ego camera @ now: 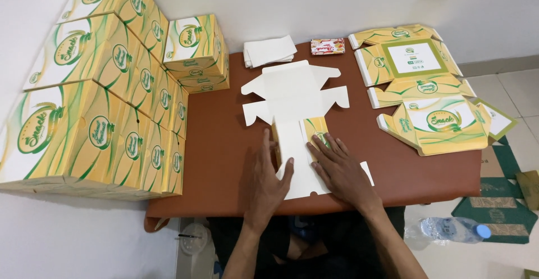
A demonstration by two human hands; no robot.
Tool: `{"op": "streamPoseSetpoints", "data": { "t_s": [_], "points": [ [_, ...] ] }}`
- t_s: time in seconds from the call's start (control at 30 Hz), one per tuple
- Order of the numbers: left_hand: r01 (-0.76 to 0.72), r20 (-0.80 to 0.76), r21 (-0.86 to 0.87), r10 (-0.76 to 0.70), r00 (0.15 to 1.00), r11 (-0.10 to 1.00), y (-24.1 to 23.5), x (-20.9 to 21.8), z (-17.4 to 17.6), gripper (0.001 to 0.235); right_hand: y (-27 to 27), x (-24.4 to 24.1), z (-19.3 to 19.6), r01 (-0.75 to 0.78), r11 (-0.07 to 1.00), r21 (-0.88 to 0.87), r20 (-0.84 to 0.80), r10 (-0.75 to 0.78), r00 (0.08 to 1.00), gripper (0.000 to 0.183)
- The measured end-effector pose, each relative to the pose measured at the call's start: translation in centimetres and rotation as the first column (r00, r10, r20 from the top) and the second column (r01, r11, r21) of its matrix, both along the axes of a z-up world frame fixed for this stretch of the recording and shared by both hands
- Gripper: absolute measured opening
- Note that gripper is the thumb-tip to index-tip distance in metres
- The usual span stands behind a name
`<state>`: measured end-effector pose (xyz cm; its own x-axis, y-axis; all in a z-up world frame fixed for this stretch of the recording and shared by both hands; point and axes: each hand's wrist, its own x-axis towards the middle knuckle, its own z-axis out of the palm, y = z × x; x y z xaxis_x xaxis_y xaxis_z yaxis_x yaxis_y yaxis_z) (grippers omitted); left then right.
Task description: The person folds a flat cardboard sheet into a box shape on a table. They then place a small snack packet inside the box and close the lid.
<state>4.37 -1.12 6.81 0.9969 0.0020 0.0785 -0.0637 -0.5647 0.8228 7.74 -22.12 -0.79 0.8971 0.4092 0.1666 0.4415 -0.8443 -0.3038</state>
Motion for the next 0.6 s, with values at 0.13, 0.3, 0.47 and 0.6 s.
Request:
{"op": "streamPoseSetpoints", "data": {
  "t_s": [0.13,0.3,0.47,0.6],
  "points": [
    [0.095,0.002,0.186,-0.097,0.995,0.978,-1.4,0.0,-2.9,0.08,-0.1,0.0,-0.3,-0.007,1.0,0.012,0.004,0.007,1.0,0.049],
    [-0.017,0.216,0.519,-0.112,0.97,0.855,-2.8,-0.1,-7.9,0.075,-1.2,0.4,-2.8,-0.156,0.988,-0.005,0.237,0.153,0.959,0.056],
    [-0.035,0.24,0.555,-0.12,0.963,0.831,-2.6,0.1,-8.2,0.071,-1.2,0.4,-2.7,-0.156,0.988,-0.005,0.238,0.153,0.959,0.057],
    [-0.058,0.286,0.558,-0.126,0.95,0.828,-2.3,-0.2,-7.8,0.065,-1.2,0.5,-2.5,-0.157,0.987,0.012,0.228,0.15,0.962,0.056]
  ]
}}
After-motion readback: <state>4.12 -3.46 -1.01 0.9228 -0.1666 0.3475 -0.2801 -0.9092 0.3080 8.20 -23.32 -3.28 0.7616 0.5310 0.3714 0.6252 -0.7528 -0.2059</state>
